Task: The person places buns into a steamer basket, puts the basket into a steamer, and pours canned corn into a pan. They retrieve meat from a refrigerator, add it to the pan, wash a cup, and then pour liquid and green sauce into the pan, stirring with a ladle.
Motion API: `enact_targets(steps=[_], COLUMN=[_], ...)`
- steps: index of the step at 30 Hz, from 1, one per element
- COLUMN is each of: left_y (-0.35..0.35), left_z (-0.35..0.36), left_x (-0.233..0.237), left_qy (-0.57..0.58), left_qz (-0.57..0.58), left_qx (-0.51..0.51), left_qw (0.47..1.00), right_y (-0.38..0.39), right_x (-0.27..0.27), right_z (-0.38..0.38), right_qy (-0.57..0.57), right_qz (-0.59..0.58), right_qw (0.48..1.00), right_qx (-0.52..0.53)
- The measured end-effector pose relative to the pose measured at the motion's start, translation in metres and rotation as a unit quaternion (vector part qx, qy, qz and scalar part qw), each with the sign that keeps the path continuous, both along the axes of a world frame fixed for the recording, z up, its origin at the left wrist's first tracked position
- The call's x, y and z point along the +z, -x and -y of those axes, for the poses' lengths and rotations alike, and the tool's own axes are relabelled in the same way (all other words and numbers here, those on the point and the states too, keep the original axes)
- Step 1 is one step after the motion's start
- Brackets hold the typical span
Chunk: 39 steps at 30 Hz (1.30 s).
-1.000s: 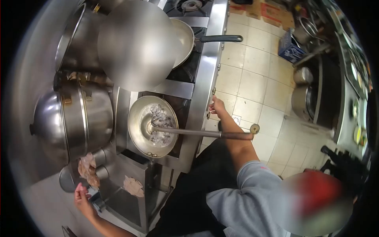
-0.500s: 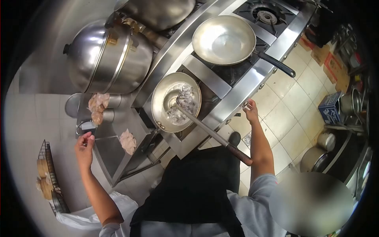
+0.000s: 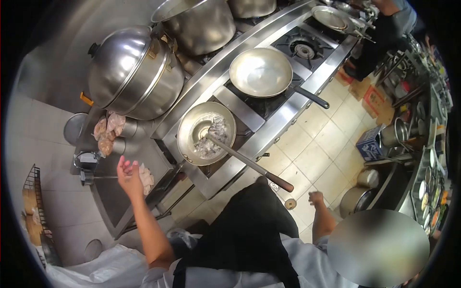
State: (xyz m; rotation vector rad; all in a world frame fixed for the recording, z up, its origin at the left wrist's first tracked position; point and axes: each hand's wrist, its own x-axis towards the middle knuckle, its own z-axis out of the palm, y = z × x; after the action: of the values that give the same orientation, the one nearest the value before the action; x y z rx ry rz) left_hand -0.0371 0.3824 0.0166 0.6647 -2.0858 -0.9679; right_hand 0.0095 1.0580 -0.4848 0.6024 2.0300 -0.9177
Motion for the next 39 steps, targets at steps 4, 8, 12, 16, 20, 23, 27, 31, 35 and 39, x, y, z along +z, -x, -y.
enact_targets(steps=[4,8,12,16,20,23,27,31,35,39], left_y=[0.003,-0.021,-0.037,-0.035,-0.056,-0.023,-0.025,0.004,0.032,0.067], left_z=[-0.038,-0.084,-0.109,-0.157,-0.231,-0.228,-0.293,-0.367,-0.475,-0.559], left_x=[-0.03,-0.043,-0.057,-0.024,0.046,0.023,0.035,0.044,0.048,0.016], left_qy=[-0.028,-0.114,-0.1,-0.126,-0.197,-0.189,-0.237,-0.316,-0.244,-0.304], left_qz=[-0.084,-0.089,-0.108,-0.195,-0.056,-0.124,-0.191,-0.251,-0.166,-0.009], left_qx=[0.068,0.086,0.067,0.077,0.013,-0.062,-0.101,-0.222,-0.387,-0.426], left_qw=[0.994,0.986,0.987,0.97,0.979,0.972,0.947,0.887,0.873,0.852], right_y=[-0.056,-0.067,-0.049,-0.048,-0.068,-0.091,-0.144,-0.166,-0.161,-0.176], right_x=[0.035,0.089,0.091,0.131,0.211,0.259,0.203,0.284,0.334,0.379], right_z=[-0.043,-0.051,-0.032,0.01,0.005,-0.036,-0.154,-0.211,-0.244,-0.286], right_qy=[-0.067,-0.187,-0.143,-0.061,-0.012,0.014,-0.003,0.012,0.175,0.036], right_qz=[-0.017,-0.012,-0.141,-0.161,-0.134,-0.254,-0.343,-0.38,-0.307,-0.32], right_qw=[0.997,0.978,0.976,0.984,0.987,0.965,0.896,0.844,0.725,0.725], right_qx=[0.03,0.095,0.083,0.045,0.09,-0.066,-0.283,-0.378,-0.591,-0.609])
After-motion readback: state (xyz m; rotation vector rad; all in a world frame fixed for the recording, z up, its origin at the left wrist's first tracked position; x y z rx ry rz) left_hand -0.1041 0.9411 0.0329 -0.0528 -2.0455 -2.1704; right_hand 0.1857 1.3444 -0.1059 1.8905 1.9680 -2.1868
